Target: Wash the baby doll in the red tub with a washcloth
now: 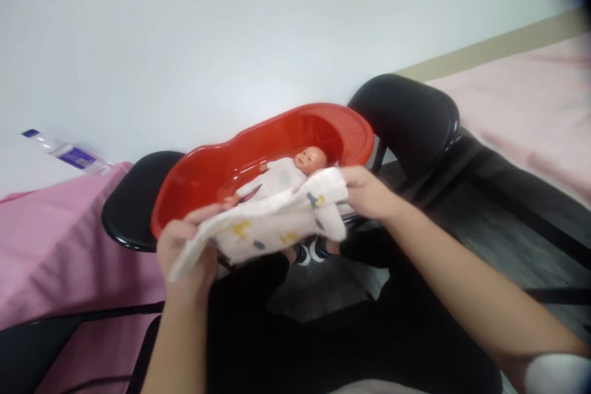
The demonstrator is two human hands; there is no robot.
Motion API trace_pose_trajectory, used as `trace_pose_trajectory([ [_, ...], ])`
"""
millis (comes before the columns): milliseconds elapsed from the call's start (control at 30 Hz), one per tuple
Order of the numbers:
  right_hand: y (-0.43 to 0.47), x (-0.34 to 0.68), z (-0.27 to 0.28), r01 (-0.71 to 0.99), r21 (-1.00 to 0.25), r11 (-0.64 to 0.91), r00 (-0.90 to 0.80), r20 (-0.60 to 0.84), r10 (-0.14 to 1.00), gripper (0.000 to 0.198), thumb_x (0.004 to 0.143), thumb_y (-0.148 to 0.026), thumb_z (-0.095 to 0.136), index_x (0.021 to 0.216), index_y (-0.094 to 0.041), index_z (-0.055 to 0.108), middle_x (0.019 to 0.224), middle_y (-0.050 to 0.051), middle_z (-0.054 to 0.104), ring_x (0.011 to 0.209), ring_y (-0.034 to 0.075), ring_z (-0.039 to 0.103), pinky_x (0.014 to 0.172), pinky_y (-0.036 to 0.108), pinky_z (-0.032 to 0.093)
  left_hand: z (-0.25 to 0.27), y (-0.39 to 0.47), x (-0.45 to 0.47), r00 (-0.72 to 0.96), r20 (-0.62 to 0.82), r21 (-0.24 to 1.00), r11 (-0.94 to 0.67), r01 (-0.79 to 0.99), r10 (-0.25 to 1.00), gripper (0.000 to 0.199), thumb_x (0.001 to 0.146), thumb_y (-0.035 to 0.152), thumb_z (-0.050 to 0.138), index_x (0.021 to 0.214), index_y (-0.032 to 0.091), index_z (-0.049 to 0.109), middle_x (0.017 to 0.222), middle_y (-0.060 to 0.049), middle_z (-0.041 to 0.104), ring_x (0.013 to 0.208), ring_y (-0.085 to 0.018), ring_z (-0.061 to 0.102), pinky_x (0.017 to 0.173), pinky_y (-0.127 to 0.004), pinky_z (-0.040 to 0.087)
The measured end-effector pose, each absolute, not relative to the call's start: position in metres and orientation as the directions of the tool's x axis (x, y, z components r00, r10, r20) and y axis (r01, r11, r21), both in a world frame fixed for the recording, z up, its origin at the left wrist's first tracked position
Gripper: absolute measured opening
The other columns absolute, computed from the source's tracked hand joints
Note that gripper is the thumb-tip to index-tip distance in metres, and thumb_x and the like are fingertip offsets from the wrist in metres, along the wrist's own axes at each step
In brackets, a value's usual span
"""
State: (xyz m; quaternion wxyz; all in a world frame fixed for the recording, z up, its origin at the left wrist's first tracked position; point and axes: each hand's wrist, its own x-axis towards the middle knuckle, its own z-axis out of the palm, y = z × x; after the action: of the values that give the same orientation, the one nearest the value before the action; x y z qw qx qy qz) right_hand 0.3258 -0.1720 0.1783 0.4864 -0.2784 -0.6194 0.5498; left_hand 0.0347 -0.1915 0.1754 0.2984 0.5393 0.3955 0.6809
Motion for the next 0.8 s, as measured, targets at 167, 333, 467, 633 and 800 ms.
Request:
trace_pose_trajectory([
  [167,-0.118,0.326,0.233,-0.133,-0.887,0.443,-0.336,0.461,0.821,0.016,0.078,-0.02,0.062,0.089,-0.02,0.074,0.105,0.001,0.069,0.111,0.019,0.06,0.095,0.037,0.049,0.228,-0.131,0.032,-0.106,0.652,0.75,-0.659,-0.056,0.751,0.025,0.058,0.017,0.08,0.062,0.018,0.055,0.087,-0.001,0.072,0.089,-0.024,0.069,0.078,-0.041,0.057],
  [333,-0.112,0.329,0.17,0.116,-0.893,0.435,-0.383,0.364,0.849,0.026,0.084,-0.02,0.052,0.099,-0.02,0.072,0.112,0.003,0.068,0.11,0.02,0.059,0.104,0.042,0.041,0.171,-0.137,0.007,-0.046,0.471,0.88,-0.467,0.084,0.881,0.01,0.065,0.015,0.07,0.068,0.019,0.062,0.096,-0.006,0.072,0.1,-0.025,0.065,0.094,-0.045,0.051],
  [467,-0.125,0.328,0.117,0.293,-0.797,0.528,-0.457,0.368,0.81,0.029,0.088,-0.018,0.045,0.104,-0.02,0.07,0.112,0.006,0.068,0.107,0.02,0.06,0.101,0.042,0.042,0.109,-0.159,-0.01,0.08,0.243,0.928,-0.256,0.271,0.967,0.003,0.07,0.017,0.064,0.068,0.02,0.064,0.105,-0.009,0.07,0.111,-0.027,0.061,0.102,-0.048,0.043],
  [633,-0.134,0.324,0.113,0.473,-0.491,0.732,-0.617,0.408,0.673,0.04,0.079,-0.004,0.047,0.107,-0.024,0.068,0.122,0.005,0.064,0.117,0.021,0.054,0.108,0.046,0.031,0.084,-0.167,-0.019,0.18,0.242,0.86,-0.296,0.416,0.954,0.02,0.076,0.013,0.049,0.074,0.022,0.067,0.118,-0.008,0.066,0.117,-0.025,0.057,0.102,-0.044,0.043],
  [800,-0.131,0.305,0.126,0.573,-0.381,0.726,-0.608,0.397,0.688,0.045,0.084,-0.013,0.051,0.127,-0.026,0.056,0.135,0.006,0.055,0.126,0.022,0.047,0.112,0.047,0.026,0.098,-0.155,0.009,0.063,0.29,0.848,-0.287,0.446,0.955,0.041,0.071,0.017,0.068,0.11,0.026,0.069,0.123,-0.008,0.064,0.122,-0.027,0.053,0.111,-0.044,0.032],
])
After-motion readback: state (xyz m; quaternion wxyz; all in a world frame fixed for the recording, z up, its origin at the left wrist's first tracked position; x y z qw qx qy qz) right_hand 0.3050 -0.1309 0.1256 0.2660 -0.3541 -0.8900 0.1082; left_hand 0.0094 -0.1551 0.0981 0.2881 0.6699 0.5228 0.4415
